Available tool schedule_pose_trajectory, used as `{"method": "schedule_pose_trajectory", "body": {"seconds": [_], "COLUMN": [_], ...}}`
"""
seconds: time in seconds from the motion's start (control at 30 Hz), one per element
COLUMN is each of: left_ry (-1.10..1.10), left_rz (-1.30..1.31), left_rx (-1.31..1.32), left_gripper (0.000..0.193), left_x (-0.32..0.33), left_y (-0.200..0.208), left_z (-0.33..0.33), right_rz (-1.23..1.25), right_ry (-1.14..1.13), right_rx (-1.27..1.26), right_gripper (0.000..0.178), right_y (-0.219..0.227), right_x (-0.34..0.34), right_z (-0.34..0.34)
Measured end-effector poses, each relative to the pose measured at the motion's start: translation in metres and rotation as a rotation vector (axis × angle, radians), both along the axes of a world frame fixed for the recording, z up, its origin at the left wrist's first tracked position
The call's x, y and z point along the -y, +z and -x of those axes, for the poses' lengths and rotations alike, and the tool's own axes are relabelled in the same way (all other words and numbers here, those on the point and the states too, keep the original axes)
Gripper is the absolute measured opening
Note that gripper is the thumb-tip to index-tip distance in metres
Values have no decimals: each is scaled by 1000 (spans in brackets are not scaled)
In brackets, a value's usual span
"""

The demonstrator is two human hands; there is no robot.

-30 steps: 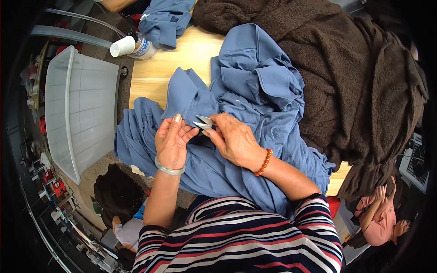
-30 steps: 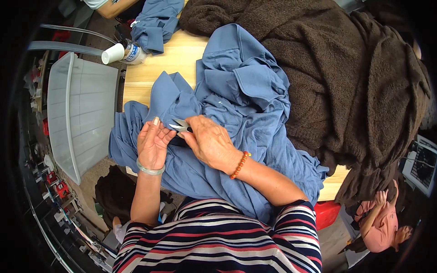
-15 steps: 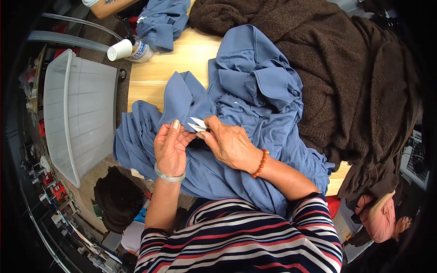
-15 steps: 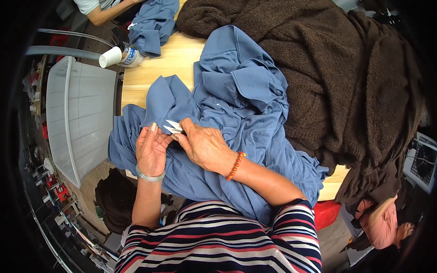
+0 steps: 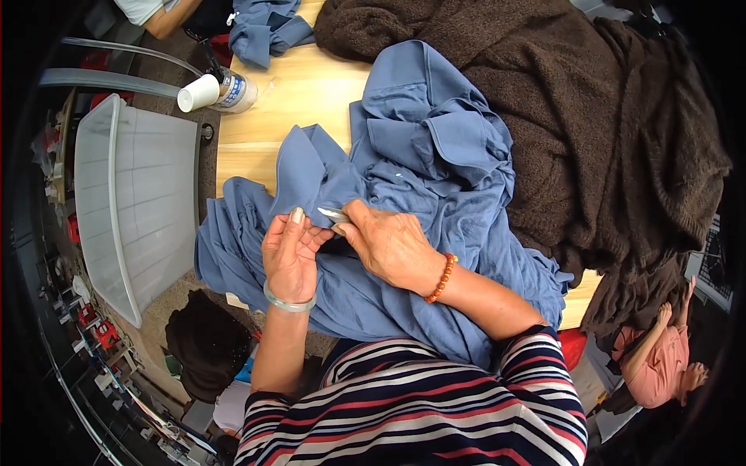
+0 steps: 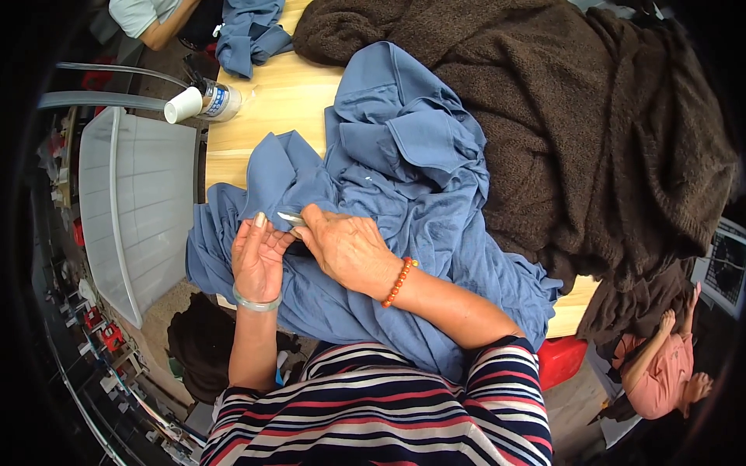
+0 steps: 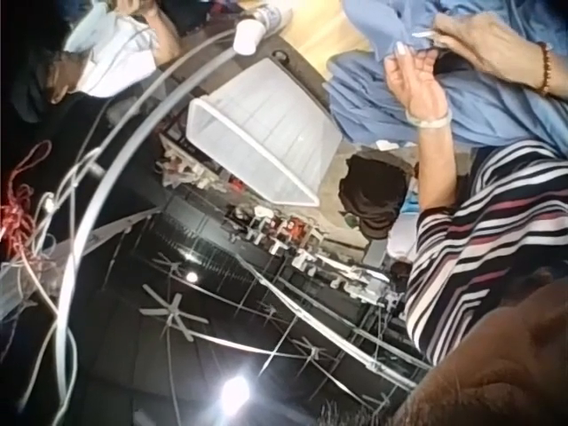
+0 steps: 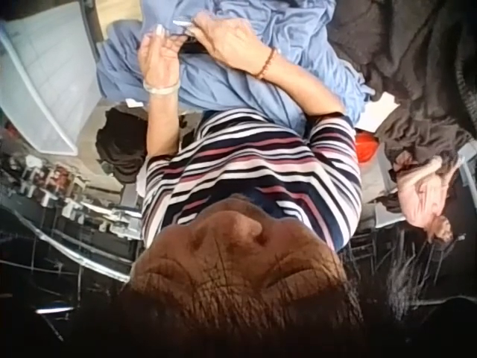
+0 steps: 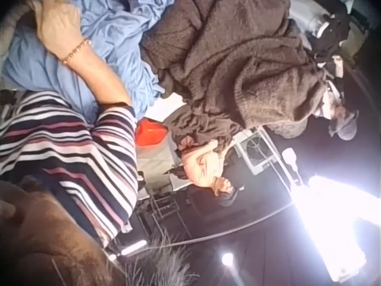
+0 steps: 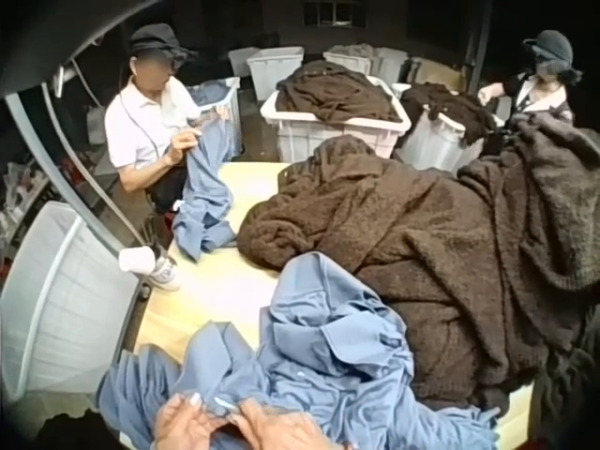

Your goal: The person is trimming excess threads from blue fabric garments using a pair of thread snips.

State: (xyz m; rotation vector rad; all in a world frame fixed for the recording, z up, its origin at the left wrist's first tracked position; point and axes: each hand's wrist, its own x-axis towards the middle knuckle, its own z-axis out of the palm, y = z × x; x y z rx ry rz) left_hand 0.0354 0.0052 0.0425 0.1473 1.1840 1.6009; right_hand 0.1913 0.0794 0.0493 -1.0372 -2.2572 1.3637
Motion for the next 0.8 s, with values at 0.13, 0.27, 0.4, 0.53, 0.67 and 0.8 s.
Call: {"method": "schedule_pose_trajectory", "body": {"seconds": [0.13, 0.27, 0.4, 0.53, 0.67, 0.8], "left_ry": [14, 23, 21, 29, -4, -19], "left_rz": [19, 13, 27, 26, 8, -5], "left_rx": [12, 31, 17, 19, 7, 14], "left_gripper": [6, 6, 6, 5, 5, 5], "left_x": [0, 0, 0, -1, -2, -4], "left_y": [0, 0, -2, -1, -2, 0], "left_z": [-1, 0, 3, 0, 1, 4], "right_rz": [-149, -35, 57, -102, -135, 60], "right_ry": [-15, -57, -128, -20, 3, -73], "right_rx": [-16, -39, -63, -50, -49, -99], "right_gripper": [24, 21, 22, 23, 25, 25], "right_y": [-1, -4, -8, -8, -7, -11], "right_x": [0, -2, -8, -2, -1, -8], "right_z": [0, -3, -6, -4, -1, 0]}}
